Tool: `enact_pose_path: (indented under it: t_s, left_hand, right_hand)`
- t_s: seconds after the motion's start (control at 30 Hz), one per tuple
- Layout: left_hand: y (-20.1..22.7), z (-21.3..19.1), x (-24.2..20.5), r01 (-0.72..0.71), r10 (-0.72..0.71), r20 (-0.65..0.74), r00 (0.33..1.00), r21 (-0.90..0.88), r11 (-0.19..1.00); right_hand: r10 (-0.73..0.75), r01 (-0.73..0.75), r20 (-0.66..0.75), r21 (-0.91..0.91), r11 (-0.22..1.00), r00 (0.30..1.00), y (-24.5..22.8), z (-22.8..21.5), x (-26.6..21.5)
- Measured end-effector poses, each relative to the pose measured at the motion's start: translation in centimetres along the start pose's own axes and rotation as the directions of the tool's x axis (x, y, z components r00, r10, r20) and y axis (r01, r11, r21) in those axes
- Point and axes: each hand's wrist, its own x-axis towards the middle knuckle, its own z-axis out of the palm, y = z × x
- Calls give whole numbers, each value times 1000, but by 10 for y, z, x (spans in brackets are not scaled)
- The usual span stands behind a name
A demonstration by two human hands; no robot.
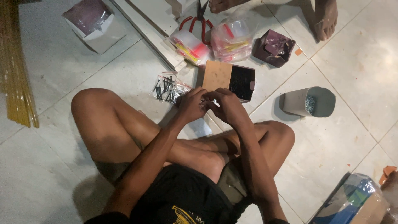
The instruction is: The person sits on the floor and repeatedly picks up small screws from a plastic bag, placing them into a small cardboard box. The person handles the screws one by one or in small groups, transferring them from the bag to the box.
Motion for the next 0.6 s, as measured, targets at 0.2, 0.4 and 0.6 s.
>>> enact_pose_path:
  t_s: [0.2, 0.4, 0.6]
  left_hand:
    - [24, -27, 5, 11, -11, 1, 1000, -65, 998]
    - [24, -29, 8, -1, 4, 34, 999, -93, 996]
    - [31, -39, 5, 33, -31, 42, 999, -52, 998]
  right_hand:
    - [204, -229, -178, -131, 965, 963, 91, -5, 11]
    - [316, -389, -237, -408, 826, 919, 139, 9, 23]
    - [357, -419, -226, -361, 833, 906, 151, 30, 35]
